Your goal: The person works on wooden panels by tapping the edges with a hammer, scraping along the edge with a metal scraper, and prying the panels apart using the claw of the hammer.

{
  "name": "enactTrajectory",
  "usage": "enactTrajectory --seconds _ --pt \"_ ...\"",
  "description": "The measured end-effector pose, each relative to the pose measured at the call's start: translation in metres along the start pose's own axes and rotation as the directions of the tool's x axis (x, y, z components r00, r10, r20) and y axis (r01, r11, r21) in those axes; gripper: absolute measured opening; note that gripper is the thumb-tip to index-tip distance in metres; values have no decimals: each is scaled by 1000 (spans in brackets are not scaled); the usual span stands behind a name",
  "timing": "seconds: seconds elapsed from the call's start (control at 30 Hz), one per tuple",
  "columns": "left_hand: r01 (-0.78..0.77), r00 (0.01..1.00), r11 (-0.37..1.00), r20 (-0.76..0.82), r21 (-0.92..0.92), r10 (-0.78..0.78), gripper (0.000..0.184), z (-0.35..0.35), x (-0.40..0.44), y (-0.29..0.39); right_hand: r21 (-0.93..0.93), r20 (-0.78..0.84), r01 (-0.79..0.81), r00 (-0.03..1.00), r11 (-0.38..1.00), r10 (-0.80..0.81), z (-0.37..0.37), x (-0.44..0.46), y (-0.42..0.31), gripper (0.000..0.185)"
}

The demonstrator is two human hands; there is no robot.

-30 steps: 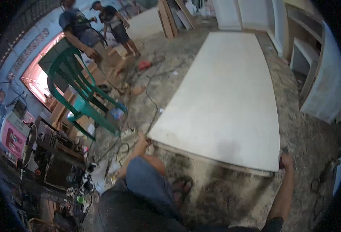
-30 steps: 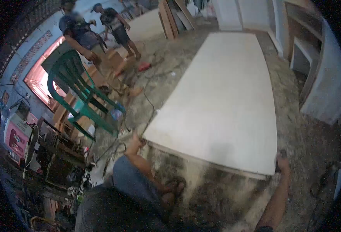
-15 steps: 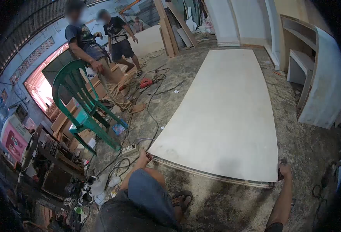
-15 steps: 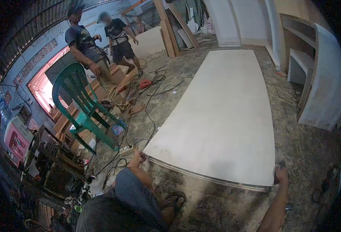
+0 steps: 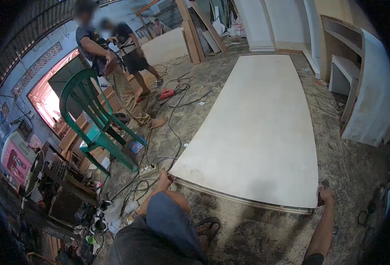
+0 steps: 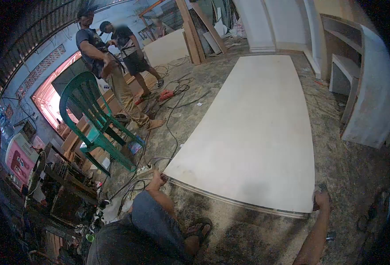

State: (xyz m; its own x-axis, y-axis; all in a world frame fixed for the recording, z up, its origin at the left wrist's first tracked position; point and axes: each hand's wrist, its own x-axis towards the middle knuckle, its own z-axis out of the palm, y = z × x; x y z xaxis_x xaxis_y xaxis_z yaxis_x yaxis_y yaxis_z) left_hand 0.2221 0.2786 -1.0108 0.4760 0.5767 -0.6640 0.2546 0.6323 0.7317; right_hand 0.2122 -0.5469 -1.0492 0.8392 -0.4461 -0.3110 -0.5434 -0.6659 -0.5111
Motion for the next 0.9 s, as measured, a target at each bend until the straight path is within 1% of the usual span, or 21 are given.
enactTrajectory --seconds 0.03,0.1,0.13,0.2,0.23,0.3,0.33,0.4,0.43,0.47,0.5,0.63,0.7,0.73,0.77,0.8,0.83,0.9 --pt "0 1000 1000 -1 1 0 49 -1 -1 -1 0 1 0 1000 1000 0 0 0 0 61" --pt "-44 997 998 -61 39 47 50 -1 -5 -4 46 42 18 999 999 -20 -1 -3 -1 62" --pt "-44 997 998 -61 39 47 50 -6 12 -5 46 42 18 999 999 -20 0 -2 -1 62" --pt "-17 1000 1000 -3 8 17 50 -15 41 -8 16 3 -23 1000 1000 23 3 -1 1 59" --pt "-18 1000 1000 -2 9 18 50 -9 22 -6 17 3 -24 1000 1000 24 3 -1 2 59" --pt "34 997 998 -66 46 -31 54 0 -8 -4 -11 65 -14 998 1000 15 1 -1 1 62" --pt "34 997 998 -66 47 -31 54 -1 -3 -5 -10 66 -14 998 1000 15 0 -3 -2 62" --pt "80 997 996 -19 26 -80 58 -4 3 -6 -85 53 -43 997 995 48 1 -10 -12 64" --pt "77 997 997 -20 27 -77 58 -1 -10 -5 -82 55 -43 997 996 47 -3 -22 -23 64" --pt "64 998 998 8 14 -64 67 2 -23 -7 -20 48 -65 997 998 66 -11 -36 -34 62" --pt "53 998 999 37 2 -53 80 4 -33 -9 40 43 -89 995 995 87 -15 -44 -39 60" --pt "39 998 999 42 35 -40 83 9 -41 -12 61 95 -82 993 995 76 11 -12 -9 56" --pt "49 995 998 93 -41 -45 87 12 -43 -13 -137 71 34 997 990 -24 19 -4 -2 55" --pt "49 995 998 92 -41 -45 87 14 -52 -13 -137 73 34 997 990 -24 25 5 5 55" --pt "-12 998 1000 65 -1 12 85 17 -67 -13 -62 125 -18 992 998 25 38 25 24 55" --pt "-72 997 997 42 41 70 84 18 -73 -13 11 180 -73 981 997 70 38 24 22 55" --pt "-73 997 997 44 41 71 84 17 -67 -13 11 179 -73 981 997 70 35 22 21 55" --pt "-99 994 995 43 10 98 82 14 -47 -14 -137 56 101 994 985 -94 26 14 16 52"
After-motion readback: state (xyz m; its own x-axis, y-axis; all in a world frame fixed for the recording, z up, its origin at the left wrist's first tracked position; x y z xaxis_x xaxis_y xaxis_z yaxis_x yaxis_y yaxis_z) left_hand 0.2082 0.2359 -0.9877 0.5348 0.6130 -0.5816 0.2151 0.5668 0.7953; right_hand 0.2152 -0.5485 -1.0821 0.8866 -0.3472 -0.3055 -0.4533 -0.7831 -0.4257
